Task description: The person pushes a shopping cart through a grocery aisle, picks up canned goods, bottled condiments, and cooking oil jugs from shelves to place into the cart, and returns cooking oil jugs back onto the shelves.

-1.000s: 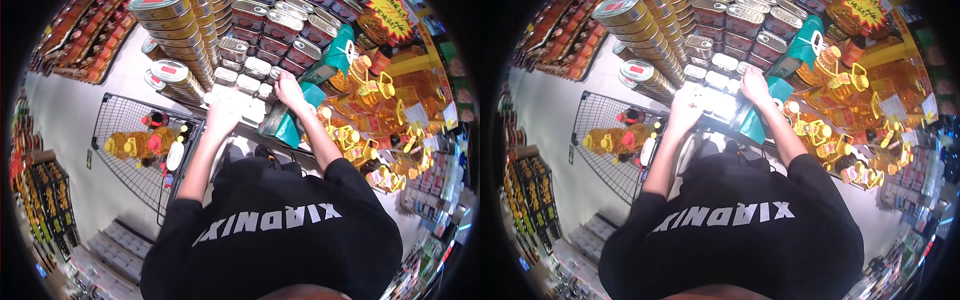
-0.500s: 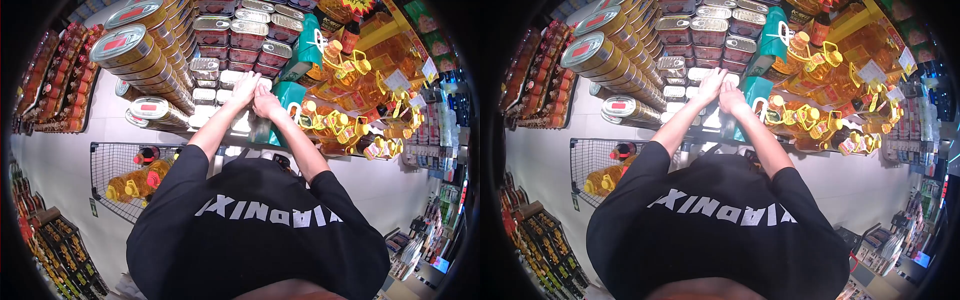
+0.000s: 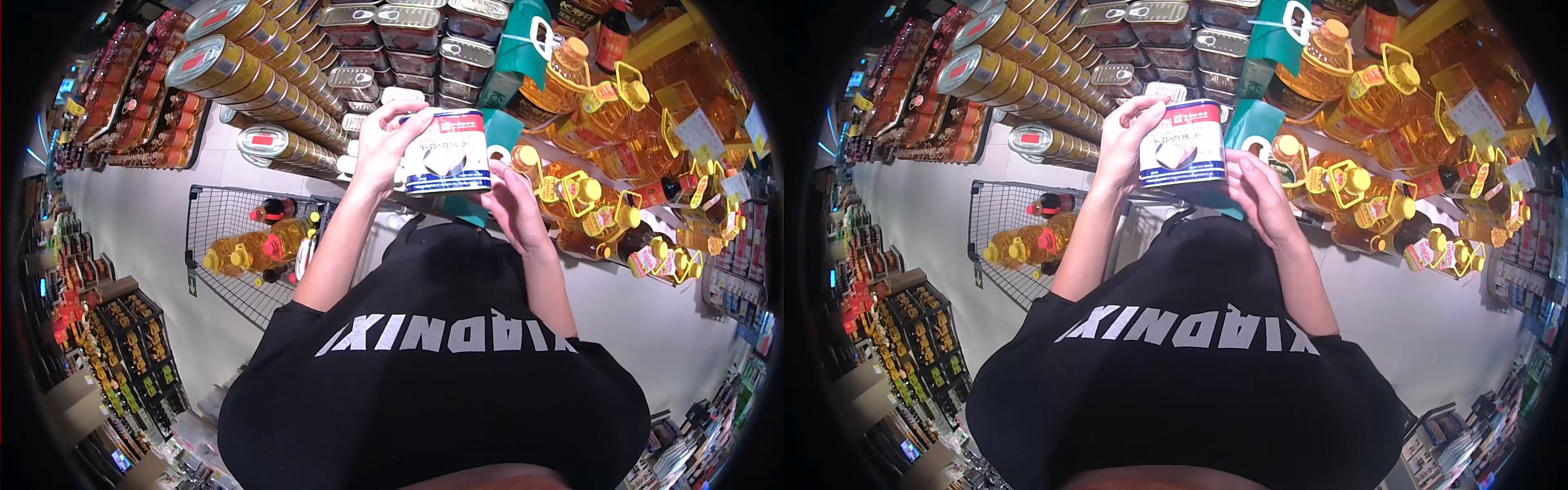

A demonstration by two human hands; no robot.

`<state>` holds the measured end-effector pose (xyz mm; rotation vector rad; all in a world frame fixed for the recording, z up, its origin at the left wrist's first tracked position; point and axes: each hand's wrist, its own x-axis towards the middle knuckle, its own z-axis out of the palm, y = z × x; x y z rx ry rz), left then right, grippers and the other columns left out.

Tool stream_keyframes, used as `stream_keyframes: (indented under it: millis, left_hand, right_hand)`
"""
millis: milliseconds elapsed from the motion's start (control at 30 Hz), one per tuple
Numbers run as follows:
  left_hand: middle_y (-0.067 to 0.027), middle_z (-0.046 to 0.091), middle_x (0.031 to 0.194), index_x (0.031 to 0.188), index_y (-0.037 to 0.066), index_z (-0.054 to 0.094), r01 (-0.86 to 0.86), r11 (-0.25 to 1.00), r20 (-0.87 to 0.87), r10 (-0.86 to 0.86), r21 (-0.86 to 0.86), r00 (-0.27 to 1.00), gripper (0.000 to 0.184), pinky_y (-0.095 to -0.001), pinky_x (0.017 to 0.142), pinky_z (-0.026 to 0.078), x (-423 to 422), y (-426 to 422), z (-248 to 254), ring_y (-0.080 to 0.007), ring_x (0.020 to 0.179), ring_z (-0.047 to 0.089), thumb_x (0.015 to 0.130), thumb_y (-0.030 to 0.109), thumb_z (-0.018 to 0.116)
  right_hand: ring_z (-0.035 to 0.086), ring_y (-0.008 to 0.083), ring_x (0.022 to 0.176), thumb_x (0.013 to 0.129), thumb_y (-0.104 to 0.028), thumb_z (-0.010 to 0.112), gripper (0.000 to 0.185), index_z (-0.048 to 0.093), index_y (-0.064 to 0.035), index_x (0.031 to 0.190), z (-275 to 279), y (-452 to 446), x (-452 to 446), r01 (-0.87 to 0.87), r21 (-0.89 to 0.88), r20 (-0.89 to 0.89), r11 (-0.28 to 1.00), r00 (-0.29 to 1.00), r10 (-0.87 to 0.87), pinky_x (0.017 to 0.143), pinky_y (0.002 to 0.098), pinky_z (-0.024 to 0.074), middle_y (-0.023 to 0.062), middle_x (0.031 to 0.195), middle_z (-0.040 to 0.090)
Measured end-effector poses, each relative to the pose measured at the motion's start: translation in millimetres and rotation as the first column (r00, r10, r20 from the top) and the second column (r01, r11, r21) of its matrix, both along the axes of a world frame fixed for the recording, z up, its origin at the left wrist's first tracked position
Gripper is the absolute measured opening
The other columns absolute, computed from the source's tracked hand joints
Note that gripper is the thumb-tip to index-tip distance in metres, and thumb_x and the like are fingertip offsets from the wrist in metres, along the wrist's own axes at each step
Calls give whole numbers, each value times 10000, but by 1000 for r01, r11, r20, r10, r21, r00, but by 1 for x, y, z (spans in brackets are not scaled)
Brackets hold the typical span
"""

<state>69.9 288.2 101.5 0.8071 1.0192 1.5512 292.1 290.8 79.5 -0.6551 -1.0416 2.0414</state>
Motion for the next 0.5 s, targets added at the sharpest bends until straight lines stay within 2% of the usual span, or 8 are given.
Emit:
stream_keyframes:
  millis: [33,100,167,233,367,433,467,500]
  left_hand:
    - [-83,672,931,1106,-27,623,2,1000,-3,-2,-8,1000,315,-244,770,513,11,-4,8,-103,861,632,860,154,701]
    - [-57,666,892,1064,-19,639,16,1000,-111,-19,-25,994,267,-223,735,490,31,-10,25,-82,815,613,868,153,695]
    - [-9,641,847,1024,-7,645,-106,990,-387,134,92,912,261,-196,670,444,44,-12,25,-36,741,556,867,192,706]
    - [-15,640,851,1028,-10,640,-126,988,-473,151,85,868,263,-186,631,431,62,-25,51,-29,714,544,873,193,701]
    - [-11,611,783,1067,3,627,-125,979,-430,182,159,884,308,-177,558,431,83,-33,52,-33,718,590,860,214,712]
    - [-37,611,867,1108,0,602,-129,971,-314,189,202,930,339,-215,610,463,91,-38,48,-59,762,588,909,273,634]
    - [-58,595,954,1149,2,573,-198,966,-260,237,169,936,367,-235,676,477,103,-44,46,-83,790,569,934,299,575]
    - [-85,564,1059,1233,18,514,-225,964,-338,260,142,904,451,-246,740,479,104,-51,37,-110,881,559,902,308,614]
  right_hand:
    - [553,252,1187,979,-392,489,588,382,25,1380,2,1,-1,-123,-90,-183,988,977,105,1052,434,424,174,1319,524]
    - [579,239,1147,947,-246,558,516,401,44,1344,25,-7,4,-167,-242,-342,956,937,77,1005,390,460,174,1272,550]
    - [575,245,1155,904,-187,592,540,388,41,1350,33,-4,9,-168,-196,-309,966,946,102,1013,393,459,171,1271,546]
    - [571,252,1163,862,-129,627,578,376,37,1356,40,-4,17,-173,-150,-273,973,954,127,1021,396,457,168,1270,542]
    - [574,241,1159,790,-48,643,605,395,47,1334,50,-9,41,-224,-150,-327,963,930,165,997,386,476,161,1250,553]
    - [593,233,1128,788,-44,646,591,409,50,1322,49,-7,51,-189,-112,-287,976,946,150,971,374,493,161,1229,570]
    - [625,226,1070,780,-46,670,590,425,48,1308,46,-8,55,-120,-63,-178,991,978,107,937,355,509,156,1182,605]
    - [648,216,1013,794,-52,687,548,450,51,1277,45,-8,56,-84,90,-69,992,994,90,911,335,510,148,1133,635]
